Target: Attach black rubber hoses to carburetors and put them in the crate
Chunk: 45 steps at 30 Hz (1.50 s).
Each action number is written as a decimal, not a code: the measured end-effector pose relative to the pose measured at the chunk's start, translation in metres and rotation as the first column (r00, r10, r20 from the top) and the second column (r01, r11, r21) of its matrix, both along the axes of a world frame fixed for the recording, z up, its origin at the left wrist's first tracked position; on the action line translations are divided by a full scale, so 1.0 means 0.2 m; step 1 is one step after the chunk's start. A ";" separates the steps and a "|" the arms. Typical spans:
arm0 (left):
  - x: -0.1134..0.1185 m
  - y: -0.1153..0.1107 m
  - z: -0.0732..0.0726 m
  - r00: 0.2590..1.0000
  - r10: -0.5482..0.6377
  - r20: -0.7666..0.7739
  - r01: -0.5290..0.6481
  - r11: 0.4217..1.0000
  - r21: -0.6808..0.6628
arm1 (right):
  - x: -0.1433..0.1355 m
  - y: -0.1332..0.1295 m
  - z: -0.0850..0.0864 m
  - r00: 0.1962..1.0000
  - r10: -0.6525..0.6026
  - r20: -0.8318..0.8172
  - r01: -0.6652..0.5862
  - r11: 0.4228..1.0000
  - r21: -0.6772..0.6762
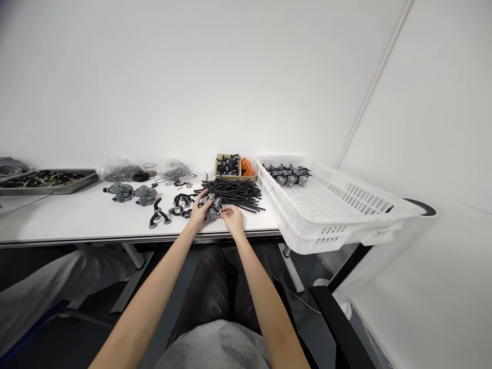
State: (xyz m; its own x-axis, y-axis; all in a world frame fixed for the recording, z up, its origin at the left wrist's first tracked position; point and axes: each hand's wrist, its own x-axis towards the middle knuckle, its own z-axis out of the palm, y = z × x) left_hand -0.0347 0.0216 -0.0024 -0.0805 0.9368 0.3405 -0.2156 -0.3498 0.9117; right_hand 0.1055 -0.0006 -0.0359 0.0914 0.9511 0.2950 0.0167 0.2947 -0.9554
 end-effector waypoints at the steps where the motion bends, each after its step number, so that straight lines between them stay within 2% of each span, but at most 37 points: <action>1: 0.00 0.00 0.00 1.000 -0.009 0.000 0.009 1.000 -0.001 | 0.00 0.00 0.00 1.000 -0.013 -0.012 0.013 1.000 0.009; 4: 0.00 -0.01 0.00 0.999 -0.048 -0.020 0.048 0.999 0.008 | 0.02 0.00 0.02 0.998 -0.009 -0.063 0.011 0.999 0.030; 10: 0.00 -0.01 0.00 0.987 -0.123 -0.105 0.126 0.992 0.025 | 0.00 0.01 0.03 0.985 0.093 -0.147 -0.091 0.996 0.021; 16: 0.00 0.00 -0.01 0.983 -0.146 -0.108 0.147 0.989 -0.003 | -0.01 0.00 0.02 0.982 0.068 -0.178 -0.067 0.998 0.013; 23: -0.01 -0.01 0.01 0.981 -0.196 0.005 0.195 0.976 -0.098 | -0.02 -0.02 0.03 0.979 0.012 -0.202 -0.005 0.999 0.031; 28: -0.02 0.00 0.03 0.964 -0.207 0.169 0.238 0.952 -0.192 | -0.02 -0.04 0.05 0.973 0.004 -0.229 0.005 0.999 0.037; 31: -0.03 -0.03 0.05 0.925 -0.247 0.288 0.325 0.908 -0.266 | -0.01 -0.06 0.06 0.965 -0.011 -0.263 0.026 0.998 0.052; 35: -0.05 -0.07 0.10 0.848 -0.346 0.402 0.489 0.804 -0.339 | 0.01 -0.05 0.09 0.948 0.020 -0.318 0.001 0.998 0.064; 42: -0.09 -0.11 0.14 0.769 -0.441 0.463 0.633 0.626 -0.455 | -0.03 0.04 0.27 0.915 0.284 -0.286 -0.250 0.957 0.150; 45: -0.10 -0.10 0.15 0.753 -0.473 0.458 0.658 0.562 -0.502 | -0.05 0.06 0.30 0.902 0.350 -0.252 -0.322 0.936 0.146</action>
